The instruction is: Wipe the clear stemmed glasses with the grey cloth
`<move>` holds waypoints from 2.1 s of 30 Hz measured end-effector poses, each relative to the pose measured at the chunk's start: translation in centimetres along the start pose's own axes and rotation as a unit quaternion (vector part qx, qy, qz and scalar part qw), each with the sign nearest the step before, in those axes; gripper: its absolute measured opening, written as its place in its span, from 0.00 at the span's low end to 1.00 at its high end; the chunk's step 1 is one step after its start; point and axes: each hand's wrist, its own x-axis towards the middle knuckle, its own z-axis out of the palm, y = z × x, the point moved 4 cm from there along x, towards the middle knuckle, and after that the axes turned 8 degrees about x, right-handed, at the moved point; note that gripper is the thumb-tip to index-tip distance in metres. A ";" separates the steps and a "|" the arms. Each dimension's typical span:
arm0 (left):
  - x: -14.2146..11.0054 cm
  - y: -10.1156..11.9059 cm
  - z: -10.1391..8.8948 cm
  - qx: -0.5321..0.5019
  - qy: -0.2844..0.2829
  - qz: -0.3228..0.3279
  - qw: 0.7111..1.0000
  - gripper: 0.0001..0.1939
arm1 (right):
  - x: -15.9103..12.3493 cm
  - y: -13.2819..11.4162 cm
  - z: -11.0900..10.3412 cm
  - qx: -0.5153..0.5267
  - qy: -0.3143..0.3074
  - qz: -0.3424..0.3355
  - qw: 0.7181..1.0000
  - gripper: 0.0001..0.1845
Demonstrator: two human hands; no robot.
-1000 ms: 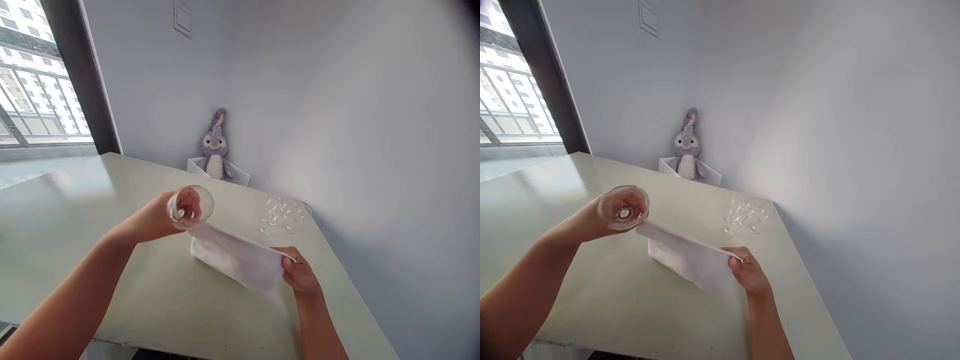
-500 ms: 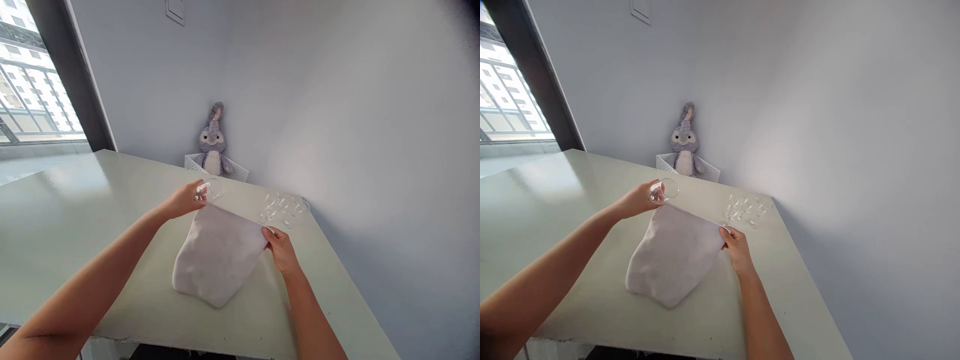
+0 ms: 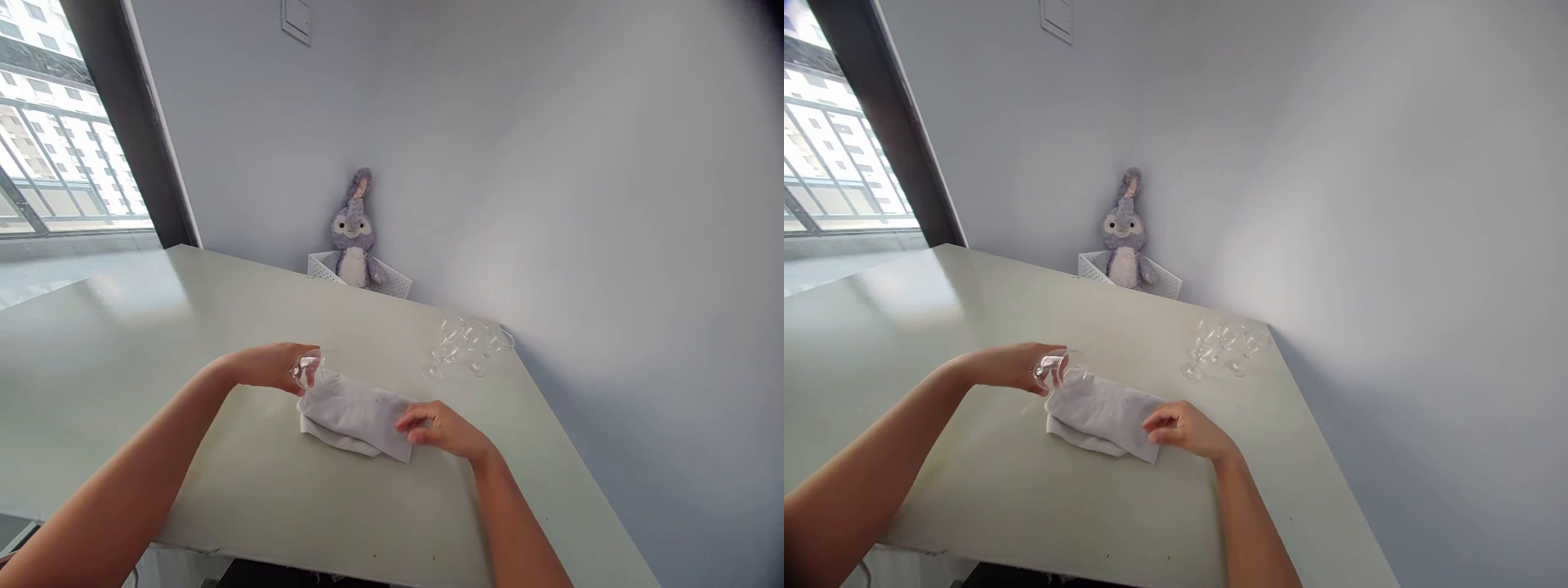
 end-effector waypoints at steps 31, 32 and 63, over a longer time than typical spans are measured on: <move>6.6 -1.1 5.0 -0.202 0.378 -0.110 0.897 0.25 | 5.0 0.1 -1.6 0.419 0.375 -0.035 0.826 0.14; 6.6 -1.0 5.1 -0.178 0.382 -0.116 0.900 0.24 | 4.8 -0.4 -1.9 0.381 0.400 -0.056 0.832 0.14; 6.0 5.1 7.0 0.225 0.376 0.118 0.891 0.20 | 6.8 -1.0 4.4 0.351 0.143 -0.047 0.924 0.17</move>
